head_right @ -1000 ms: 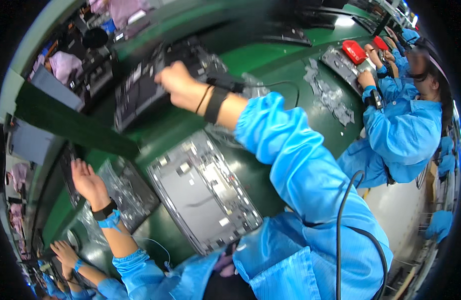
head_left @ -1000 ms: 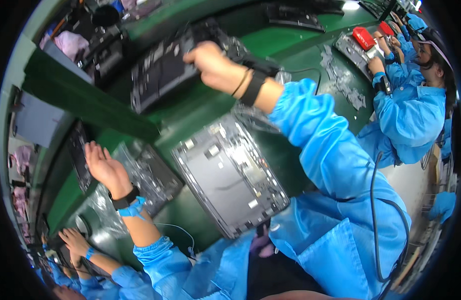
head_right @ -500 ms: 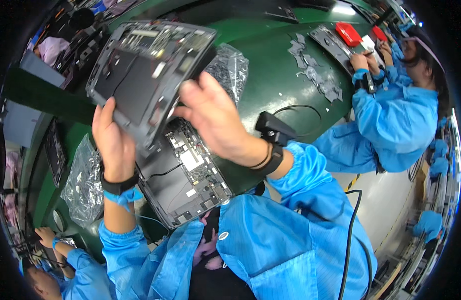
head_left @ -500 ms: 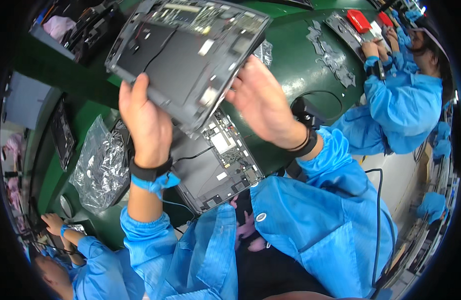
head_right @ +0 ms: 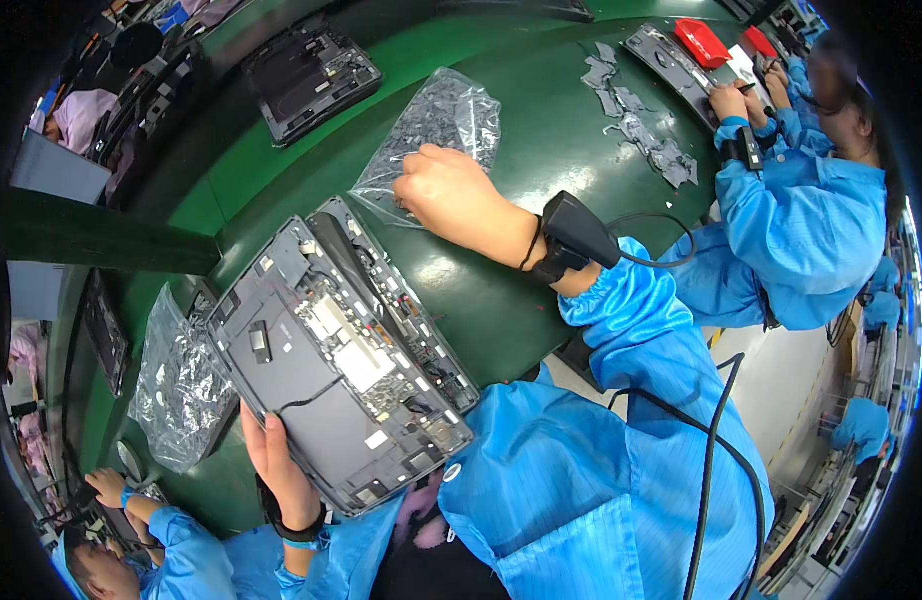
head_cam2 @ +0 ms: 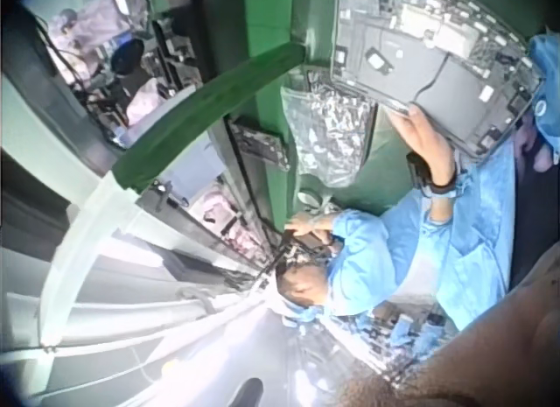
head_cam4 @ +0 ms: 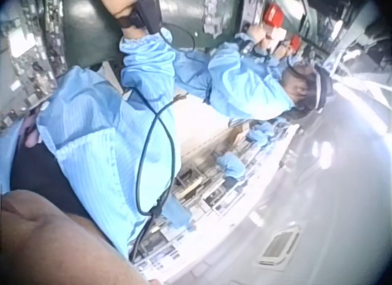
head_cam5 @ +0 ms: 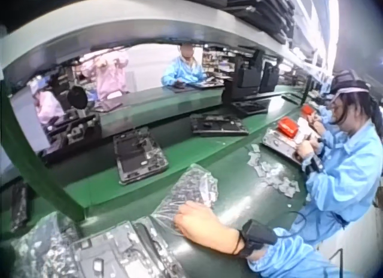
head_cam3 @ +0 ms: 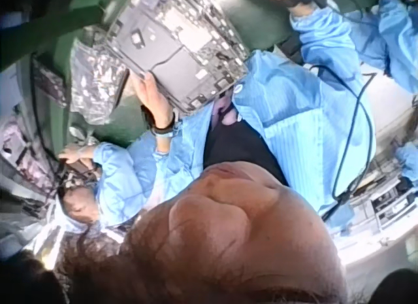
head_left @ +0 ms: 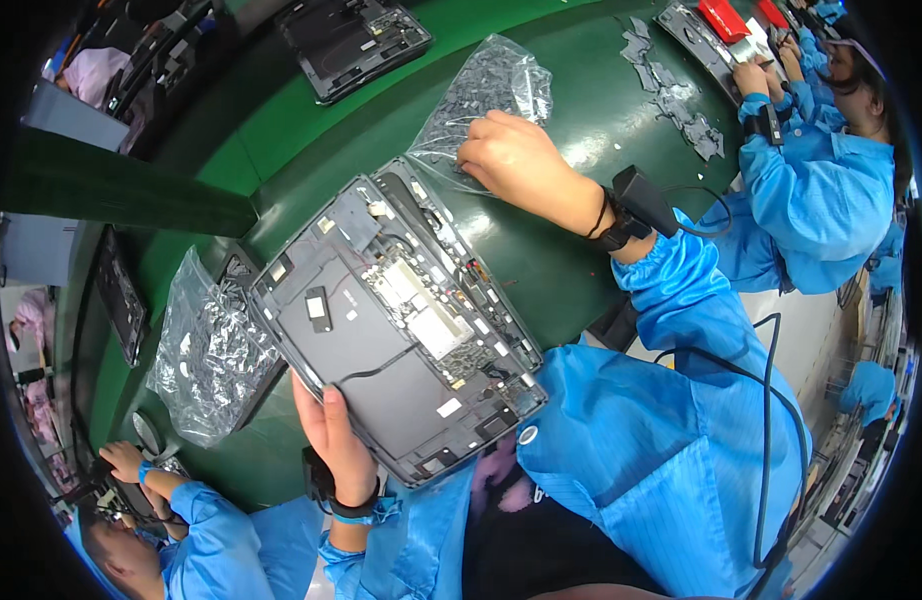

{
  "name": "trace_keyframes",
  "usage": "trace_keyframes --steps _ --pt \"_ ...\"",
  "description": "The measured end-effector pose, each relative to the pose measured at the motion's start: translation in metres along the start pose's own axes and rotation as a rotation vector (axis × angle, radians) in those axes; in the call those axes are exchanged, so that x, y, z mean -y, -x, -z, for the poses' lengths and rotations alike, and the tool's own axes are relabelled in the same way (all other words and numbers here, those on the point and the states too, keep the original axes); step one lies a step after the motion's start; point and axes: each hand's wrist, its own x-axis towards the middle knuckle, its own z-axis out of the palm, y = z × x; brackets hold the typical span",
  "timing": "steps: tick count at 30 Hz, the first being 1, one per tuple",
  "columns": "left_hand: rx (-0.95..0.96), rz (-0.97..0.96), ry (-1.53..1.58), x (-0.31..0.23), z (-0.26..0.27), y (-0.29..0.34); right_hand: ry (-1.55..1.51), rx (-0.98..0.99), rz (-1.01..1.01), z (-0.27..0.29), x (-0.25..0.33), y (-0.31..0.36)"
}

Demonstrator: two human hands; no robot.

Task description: The person connects ribbon cables and circuit boards inside a plastic chassis by hand, assembling components within a tablet housing.

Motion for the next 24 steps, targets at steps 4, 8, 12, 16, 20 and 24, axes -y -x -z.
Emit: trace_keyframes --steps 4,8,12,16,20,24 --pt "0.103 0.079 -0.231 -0.004 0.013 0.001 0.113 -0.021 -0.062 -0.006 0.009 0.006" --pt "0.074 -0.210 -1.092 -0.053 0.036 -0.019 0.092 -0.090 -0.110 -0.015 0.017 0.003" --pt "0.015 -0.583 -1.077 -0.072 0.017 -0.069 0.115 -0.071 -0.205 -0.019 0.018 0.008" --pt "0.233 -0.791 -1.096 -0.075 -0.041 -0.119 0.070 -0.045 -0.290 -0.016 0.014 0.008" --pt "0.379 -0.776 -1.066 -0.069 -0.052 -0.141 -0.030 -0.016 -0.300 -0.018 0.012 0.004" --pt "0.442 -0.709 -1.011 -0.069 -0.053 -0.154 -0.181 -0.018 -0.356 -0.016 0.009 0.003"
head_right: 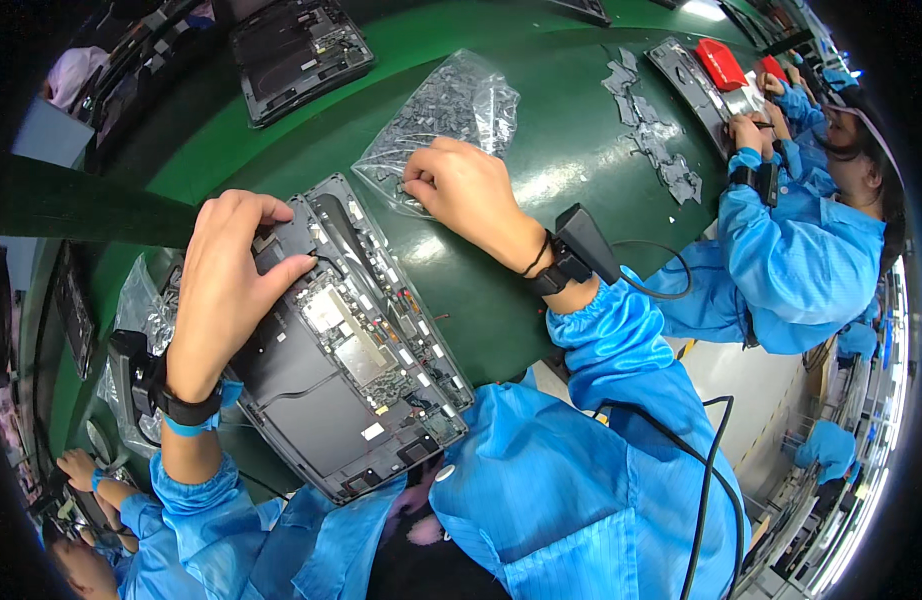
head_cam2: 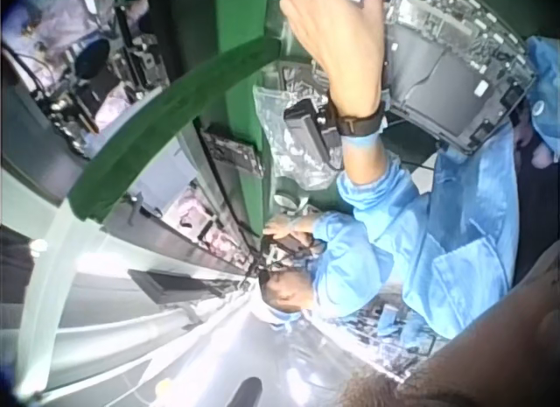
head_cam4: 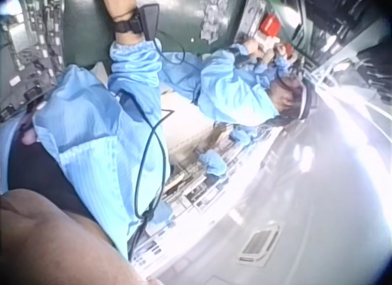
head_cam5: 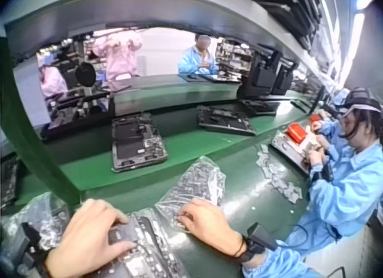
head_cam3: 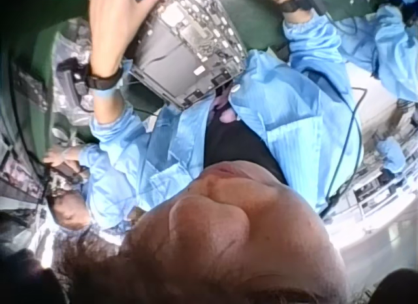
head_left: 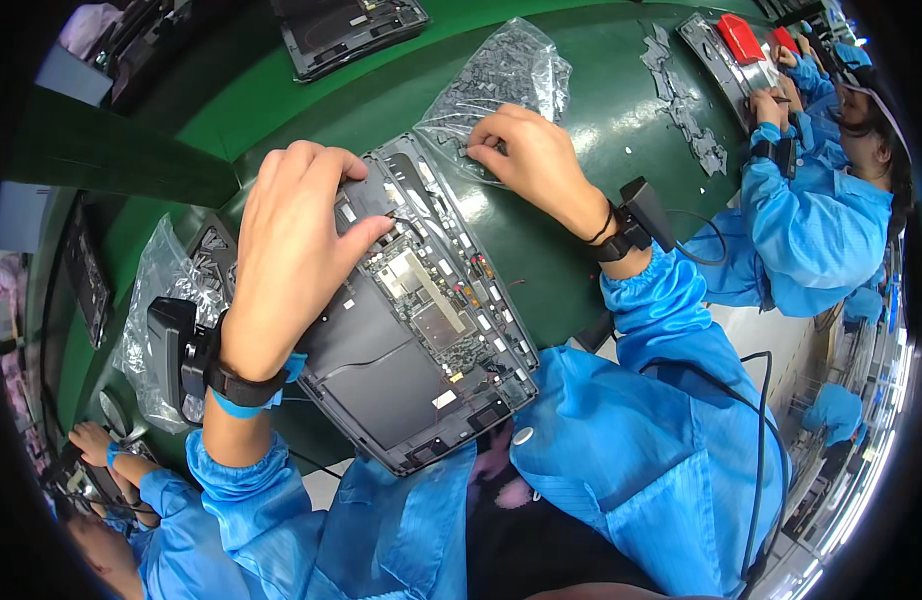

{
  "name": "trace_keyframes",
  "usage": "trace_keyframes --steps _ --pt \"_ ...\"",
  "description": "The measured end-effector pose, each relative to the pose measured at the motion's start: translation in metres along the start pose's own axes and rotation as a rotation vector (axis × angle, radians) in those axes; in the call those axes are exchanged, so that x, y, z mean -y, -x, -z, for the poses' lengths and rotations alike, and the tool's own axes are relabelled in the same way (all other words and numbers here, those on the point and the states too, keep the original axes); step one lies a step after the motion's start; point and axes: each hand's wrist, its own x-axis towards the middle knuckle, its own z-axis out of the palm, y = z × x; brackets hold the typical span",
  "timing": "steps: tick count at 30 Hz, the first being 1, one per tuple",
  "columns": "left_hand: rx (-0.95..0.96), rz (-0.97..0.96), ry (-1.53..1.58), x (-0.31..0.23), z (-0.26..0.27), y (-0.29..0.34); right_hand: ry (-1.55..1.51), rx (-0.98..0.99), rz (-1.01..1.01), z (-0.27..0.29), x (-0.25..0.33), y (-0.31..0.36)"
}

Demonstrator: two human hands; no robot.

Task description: The person connects ribbon cables and circuit boards inside a plastic chassis by hand, assembling components within a tablet housing.

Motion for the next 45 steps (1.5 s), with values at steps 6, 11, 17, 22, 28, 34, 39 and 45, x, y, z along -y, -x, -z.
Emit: trace_keyframes --steps 6,11,17,22,28,34,39,45 --pt "0.000 0.024 0.020 0.001 0.001 -0.003 -0.275 0.059 0.000 0.025 0.020 -0.015" --pt "0.117 0.039 0.046 0.005 0.011 -0.006 -0.341 0.136 0.127 0.035 0.043 -0.025" --pt "-0.010 -0.153 -0.249 -0.010 -0.009 0.006 -0.328 0.076 0.215 0.027 0.040 -0.021" --pt "-0.100 -0.294 -0.618 -0.020 -0.022 0.024 -0.371 0.088 0.187 0.030 0.048 -0.025" --pt "-0.156 -0.310 -0.378 -0.010 -0.022 0.025 -0.396 0.042 0.261 0.022 0.049 -0.024" --pt "-0.116 -0.186 -0.129 -0.001 -0.002 0.007 -0.407 0.049 0.237 0.022 0.051 -0.022" --pt "0.058 -0.081 -0.011 0.008 0.004 -0.005 -0.414 0.041 0.245 0.022 0.048 -0.020" --pt "0.085 -0.117 -0.135 0.002 0.008 -0.005 -0.420 0.065 0.211 0.023 0.045 -0.020"
